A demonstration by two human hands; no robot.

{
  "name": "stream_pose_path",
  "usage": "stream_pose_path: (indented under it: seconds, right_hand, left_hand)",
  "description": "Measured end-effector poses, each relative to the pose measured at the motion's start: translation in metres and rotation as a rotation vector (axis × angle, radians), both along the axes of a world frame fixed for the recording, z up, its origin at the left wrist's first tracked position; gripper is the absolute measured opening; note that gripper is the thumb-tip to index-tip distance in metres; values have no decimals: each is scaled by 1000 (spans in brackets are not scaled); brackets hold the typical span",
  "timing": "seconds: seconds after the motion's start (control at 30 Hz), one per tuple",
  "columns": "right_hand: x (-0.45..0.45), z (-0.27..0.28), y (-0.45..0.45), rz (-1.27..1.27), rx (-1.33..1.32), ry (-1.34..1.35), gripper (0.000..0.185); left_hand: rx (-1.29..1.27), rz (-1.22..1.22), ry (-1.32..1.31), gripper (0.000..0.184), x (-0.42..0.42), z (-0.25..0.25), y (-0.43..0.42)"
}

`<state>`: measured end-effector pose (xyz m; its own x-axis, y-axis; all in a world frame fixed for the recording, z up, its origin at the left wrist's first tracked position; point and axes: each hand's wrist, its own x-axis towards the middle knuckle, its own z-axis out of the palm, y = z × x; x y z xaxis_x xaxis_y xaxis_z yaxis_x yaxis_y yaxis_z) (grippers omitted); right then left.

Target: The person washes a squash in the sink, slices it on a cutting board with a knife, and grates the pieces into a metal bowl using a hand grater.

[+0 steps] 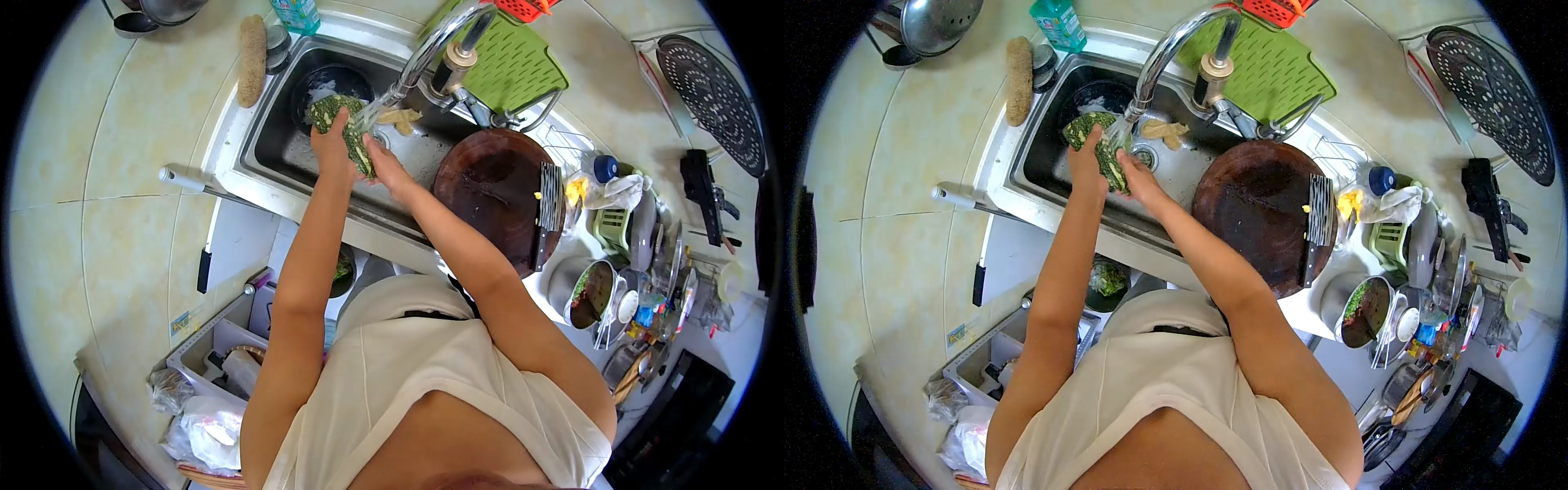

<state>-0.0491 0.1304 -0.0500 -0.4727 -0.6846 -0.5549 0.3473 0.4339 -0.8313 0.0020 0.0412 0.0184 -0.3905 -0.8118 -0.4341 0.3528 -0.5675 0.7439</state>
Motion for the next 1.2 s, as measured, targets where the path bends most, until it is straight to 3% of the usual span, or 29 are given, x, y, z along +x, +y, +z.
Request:
stream_pose_path:
  seconds: [0.07, 0.1, 0.2, 0.3, 0.43, 0.53, 0.63, 0.73, 0.77, 0.87, 0.97, 1.07, 1.2]
  right_hand:
    - [-3, -51, -7, 2, 39, 350, 76]
    - [-2, 1, -1, 14, 105, 245, 78]
    - [-3, 2, -8, -304, -99, -365, 75]
    - [-11, -4, -11, -498, -221, -532, 74]
    - [-15, -18, -6, -350, 71, 122, 77]
    - [-14, -8, 6, -309, 138, 362, 76]
    - [-26, -29, 17, -306, 35, 306, 67]
    - [-52, -38, 27, -476, 99, 454, 65]
    - [-62, -33, 26, -601, 215, 559, 67]
    - [-100, -24, 24, -800, 236, 514, 74]
    - [-146, -85, 16, -760, -75, 335, 79]
    - [-137, -24, 20, -783, -32, -6, 83]
    - [-142, -27, 21, -733, 17, -7, 76]
  left_hand:
    - [17, -11, 55, 31, -2, -17, -8]
    - [52, 8, 11, 32, -2, -4, -3]
    - [3, -88, 54, 34, 3, -11, 11]
    - [29, -129, 33, 37, 1, -26, 10]
    - [182, -197, 54, 36, -3, -31, -10]
    - [244, -240, 22, 39, -10, -24, -16]
    - [188, -281, 66, 40, -15, -26, -10]
    - [14, -404, -175, 34, -17, -21, 0]
    - [41, -405, -100, 40, -16, -15, 5]
    - [12, -462, -38, 40, -13, -20, 3]
    - [-69, -551, -139, 41, -7, -17, 3]
    - [-163, -613, -229, 45, 0, -11, 6]
    - [-209, -654, -268, 44, 5, -19, 5]
